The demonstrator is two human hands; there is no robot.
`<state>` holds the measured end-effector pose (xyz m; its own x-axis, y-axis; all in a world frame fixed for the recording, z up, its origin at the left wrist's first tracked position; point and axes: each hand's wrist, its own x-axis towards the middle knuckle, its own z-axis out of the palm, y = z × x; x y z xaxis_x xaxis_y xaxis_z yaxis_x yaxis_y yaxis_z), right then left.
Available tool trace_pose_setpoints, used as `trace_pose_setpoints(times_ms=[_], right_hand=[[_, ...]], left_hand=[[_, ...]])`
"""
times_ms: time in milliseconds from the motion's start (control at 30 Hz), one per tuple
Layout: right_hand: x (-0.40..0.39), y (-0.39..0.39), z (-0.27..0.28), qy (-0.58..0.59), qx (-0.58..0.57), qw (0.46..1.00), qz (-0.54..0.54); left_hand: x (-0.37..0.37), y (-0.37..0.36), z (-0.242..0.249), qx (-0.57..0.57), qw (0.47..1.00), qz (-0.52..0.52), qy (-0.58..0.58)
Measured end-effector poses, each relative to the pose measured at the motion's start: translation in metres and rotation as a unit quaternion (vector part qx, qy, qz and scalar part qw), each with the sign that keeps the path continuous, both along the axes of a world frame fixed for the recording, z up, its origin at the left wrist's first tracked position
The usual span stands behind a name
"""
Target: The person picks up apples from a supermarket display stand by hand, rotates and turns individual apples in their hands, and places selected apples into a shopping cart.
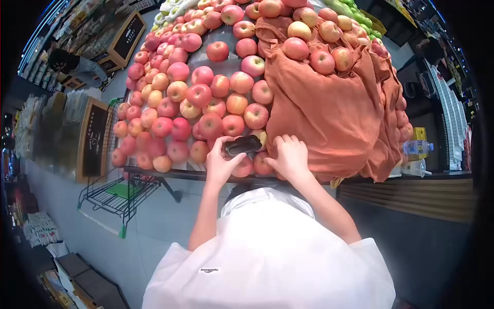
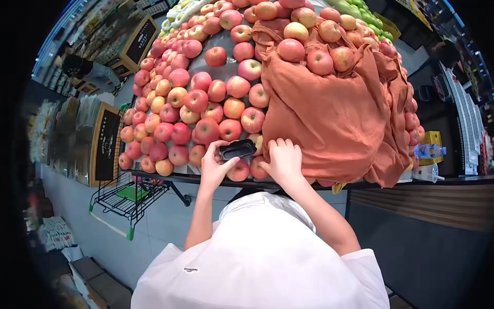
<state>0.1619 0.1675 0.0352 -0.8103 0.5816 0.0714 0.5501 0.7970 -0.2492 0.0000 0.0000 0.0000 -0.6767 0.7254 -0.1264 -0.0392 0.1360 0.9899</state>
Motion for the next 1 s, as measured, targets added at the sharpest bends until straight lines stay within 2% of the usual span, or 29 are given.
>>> trace_pose_setpoints(times_ms=[67,167,200,233,300,333,367,433,500,567,600,667,700,733,767,800,833,900,933,1000], right_hand=[[-0.003,0.006,-0.017,-0.044,0.007,0.998,0.055],[0.011,0.022,-0.016,0.046,-0.116,0.992,0.036],[0.019,0.026,-0.006,0.127,-0.139,0.981,0.042],[0.025,0.031,0.009,0.182,-0.216,0.959,0.032],[0.038,0.044,0.033,0.279,-0.364,0.888,0.013],[0.047,0.052,0.026,0.349,-0.382,0.856,0.017],[0.057,0.060,0.022,0.383,-0.485,0.786,-0.016],[0.065,0.065,0.029,0.494,-0.608,0.620,-0.034],[0.073,0.074,0.024,0.505,-0.641,0.576,-0.035],[0.073,0.071,0.034,0.512,-0.659,0.551,-0.026],[0.070,0.066,0.040,0.506,-0.661,0.554,-0.001],[0.069,0.066,0.023,0.458,-0.613,0.641,0.053],[0.063,0.061,0.023,0.450,-0.566,0.683,0.098],[0.063,0.057,0.027,0.383,-0.547,0.740,0.085],[0.060,0.052,0.031,0.350,-0.439,0.821,0.103],[0.055,0.049,0.029,0.336,-0.341,0.869,0.125],[0.052,0.045,0.026,0.317,-0.239,0.907,0.144],[0.049,0.036,0.015,0.278,-0.219,0.928,0.115],[0.048,0.034,0.005,0.264,-0.197,0.939,0.099],[0.044,0.027,-0.006,0.248,-0.163,0.953,0.062]], left_hand=[[-0.006,-0.003,0.005,-0.030,1.000,0.003,0.007],[0.011,0.000,-0.002,-0.018,0.992,0.018,0.120],[0.018,0.001,-0.003,-0.025,0.995,0.012,0.093],[0.022,0.004,-0.008,0.006,0.998,0.009,0.055],[0.036,0.013,-0.012,0.068,0.997,0.008,-0.021],[0.040,0.019,-0.010,0.058,0.997,-0.014,-0.045],[0.049,0.026,-0.008,0.055,0.994,-0.005,-0.094],[0.064,0.048,-0.007,0.058,0.994,-0.014,-0.095],[0.075,0.071,-0.018,0.076,0.992,-0.057,-0.083],[0.089,0.090,-0.012,0.020,0.999,-0.048,-0.002],[0.092,0.097,-0.012,0.006,0.994,-0.031,0.109],[0.094,0.111,-0.011,-0.024,0.945,-0.001,0.326],[0.092,0.117,-0.012,0.001,0.959,0.011,0.283],[0.089,0.123,-0.014,0.028,0.971,0.021,0.238],[0.089,0.126,-0.016,0.053,0.979,0.029,0.193],[0.095,0.128,-0.027,0.093,0.975,0.058,0.192],[0.095,0.125,-0.036,0.069,0.982,0.033,0.174],[0.086,0.123,-0.049,0.029,0.989,-0.017,0.142],[0.087,0.125,-0.052,0.014,0.985,0.005,0.172],[0.084,0.115,-0.050,0.041,0.982,-0.013,0.183]])
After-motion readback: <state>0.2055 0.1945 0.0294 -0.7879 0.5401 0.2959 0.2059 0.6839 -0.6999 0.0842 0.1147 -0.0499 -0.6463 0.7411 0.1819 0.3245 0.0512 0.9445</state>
